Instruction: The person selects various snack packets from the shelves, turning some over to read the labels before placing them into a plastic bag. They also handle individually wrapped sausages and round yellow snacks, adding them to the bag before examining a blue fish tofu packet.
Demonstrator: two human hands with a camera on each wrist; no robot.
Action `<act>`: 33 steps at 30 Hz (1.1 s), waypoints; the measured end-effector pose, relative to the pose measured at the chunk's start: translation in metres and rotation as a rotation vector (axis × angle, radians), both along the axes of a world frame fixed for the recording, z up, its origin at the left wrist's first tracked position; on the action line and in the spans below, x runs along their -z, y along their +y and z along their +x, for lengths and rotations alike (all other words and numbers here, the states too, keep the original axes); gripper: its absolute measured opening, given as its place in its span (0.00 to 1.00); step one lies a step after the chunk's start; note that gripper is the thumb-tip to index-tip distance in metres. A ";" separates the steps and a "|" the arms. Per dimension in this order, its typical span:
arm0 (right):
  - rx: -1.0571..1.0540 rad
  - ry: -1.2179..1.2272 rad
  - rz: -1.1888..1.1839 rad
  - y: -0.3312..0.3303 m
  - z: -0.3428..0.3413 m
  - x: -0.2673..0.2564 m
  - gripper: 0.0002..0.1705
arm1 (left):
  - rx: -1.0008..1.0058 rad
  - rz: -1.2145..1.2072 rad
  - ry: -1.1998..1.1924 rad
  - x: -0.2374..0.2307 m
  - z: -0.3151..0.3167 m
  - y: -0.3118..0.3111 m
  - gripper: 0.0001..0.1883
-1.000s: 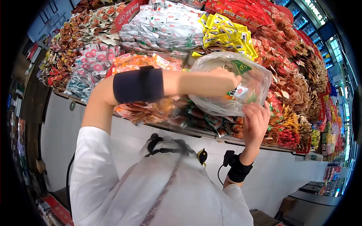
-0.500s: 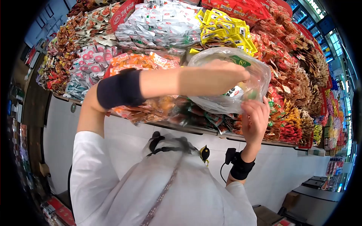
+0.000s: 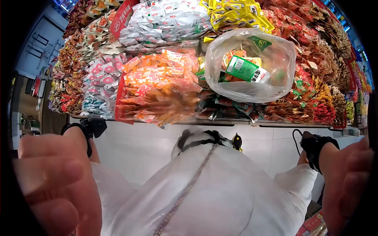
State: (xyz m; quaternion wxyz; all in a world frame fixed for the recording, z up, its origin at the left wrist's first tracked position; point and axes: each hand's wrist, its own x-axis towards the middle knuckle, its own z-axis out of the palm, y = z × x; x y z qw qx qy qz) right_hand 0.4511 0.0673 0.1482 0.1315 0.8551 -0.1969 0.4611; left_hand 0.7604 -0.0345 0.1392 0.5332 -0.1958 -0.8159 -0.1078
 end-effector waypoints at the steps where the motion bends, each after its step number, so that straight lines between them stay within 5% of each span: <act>1: -0.011 0.016 -0.010 0.000 0.004 -0.003 0.18 | 0.022 -0.018 0.000 -0.003 0.000 0.000 0.12; 33: -0.013 0.118 -0.086 0.003 0.036 -0.037 0.16 | 0.223 -0.156 0.151 -0.033 0.017 0.000 0.18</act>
